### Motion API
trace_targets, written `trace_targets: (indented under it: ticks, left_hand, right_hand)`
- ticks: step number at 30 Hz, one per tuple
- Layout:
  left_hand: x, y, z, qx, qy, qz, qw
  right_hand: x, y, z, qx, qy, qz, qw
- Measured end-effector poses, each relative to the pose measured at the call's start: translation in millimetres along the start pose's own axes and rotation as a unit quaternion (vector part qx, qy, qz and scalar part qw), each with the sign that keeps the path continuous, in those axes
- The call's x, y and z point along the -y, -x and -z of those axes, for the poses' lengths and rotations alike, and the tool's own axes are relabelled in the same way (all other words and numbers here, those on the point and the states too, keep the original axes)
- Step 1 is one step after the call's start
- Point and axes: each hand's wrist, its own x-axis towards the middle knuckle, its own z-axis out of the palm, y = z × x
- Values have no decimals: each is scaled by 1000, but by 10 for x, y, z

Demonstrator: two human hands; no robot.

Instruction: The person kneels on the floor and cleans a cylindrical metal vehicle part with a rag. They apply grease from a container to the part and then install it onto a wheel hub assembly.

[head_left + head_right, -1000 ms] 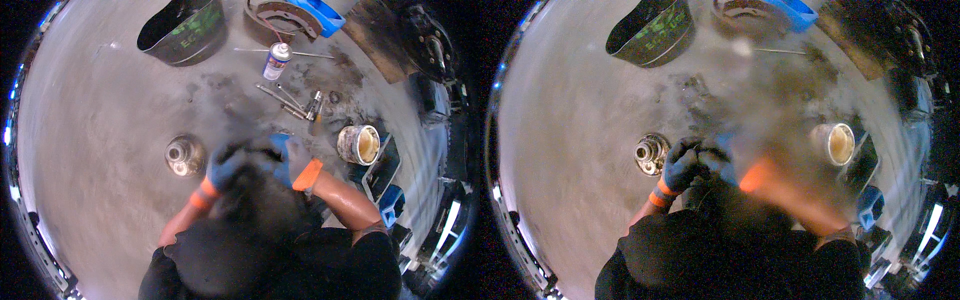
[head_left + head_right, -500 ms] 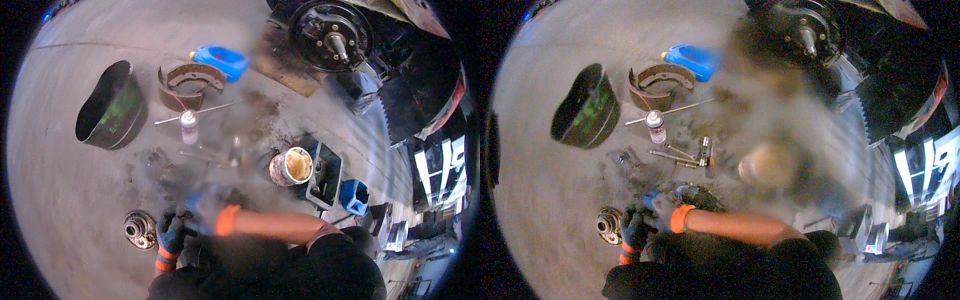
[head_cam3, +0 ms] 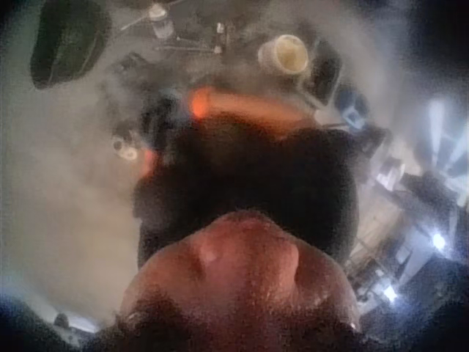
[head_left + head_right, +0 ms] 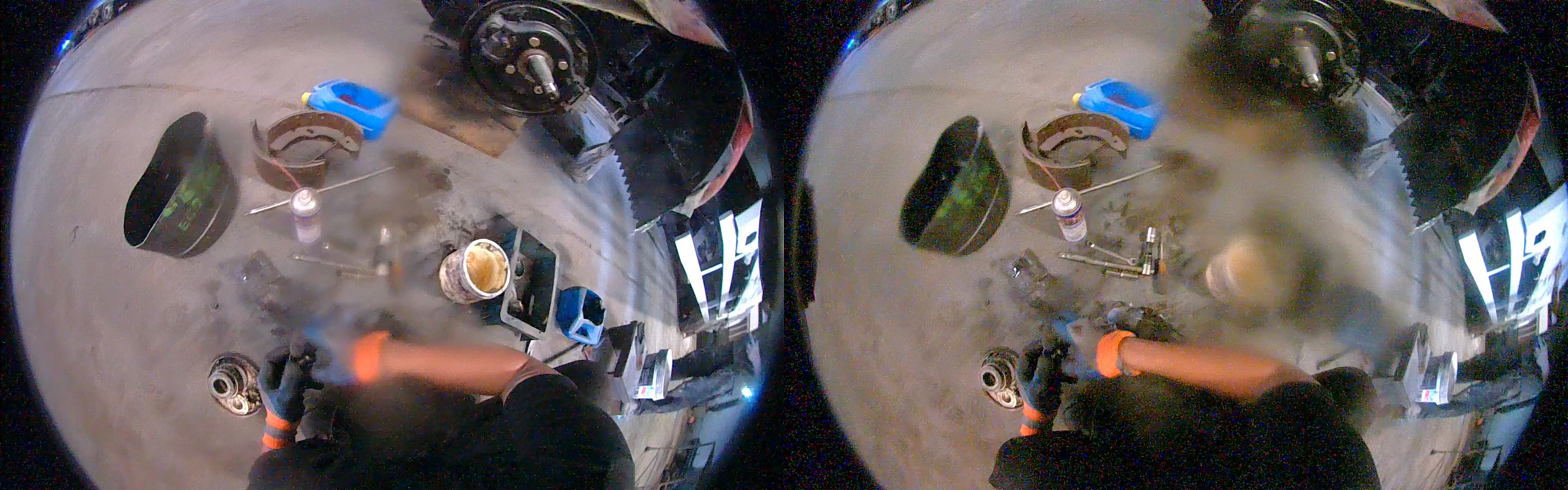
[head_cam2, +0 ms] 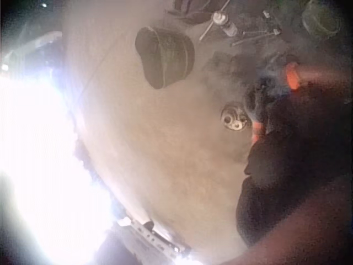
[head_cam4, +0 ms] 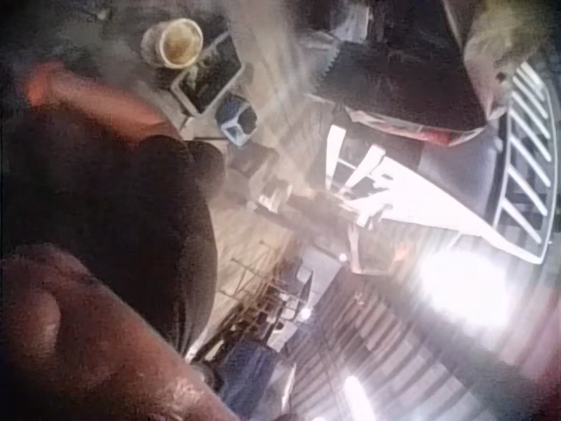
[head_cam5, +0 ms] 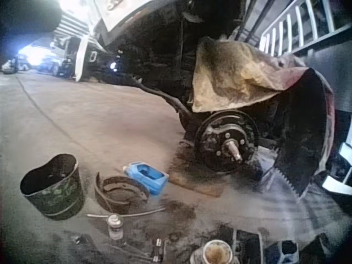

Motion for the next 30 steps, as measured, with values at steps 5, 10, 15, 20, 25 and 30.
trace_targets:
  ticks: [5, 10, 15, 20, 25, 30]
  left_hand:
    - [67, -5, 71, -80, -27, 44, 995]
    - [120, -20, 103, -27, -95, -4, 995]
    - [144, 5, 199, -26, -143, -17, 989]
    - [91, -11, 121, -7, -128, -37, 991]
    - [97, -16, 109, -9, -122, -17, 992]
    - [68, 0, 79, -14, -147, -27, 989]
  right_hand:
    - [352, -11, 127, -94, 179, -46, 978]
    - [266, 44, 142, -107, 9, -57, 993]
    - [361, 6, 152, -76, -54, -89, 992]
    - [242, 53, 120, -100, 56, -15, 993]
    - [321, 45, 171, -96, 48, -17, 994]
    - [228, 22, 101, -108, -15, -25, 994]
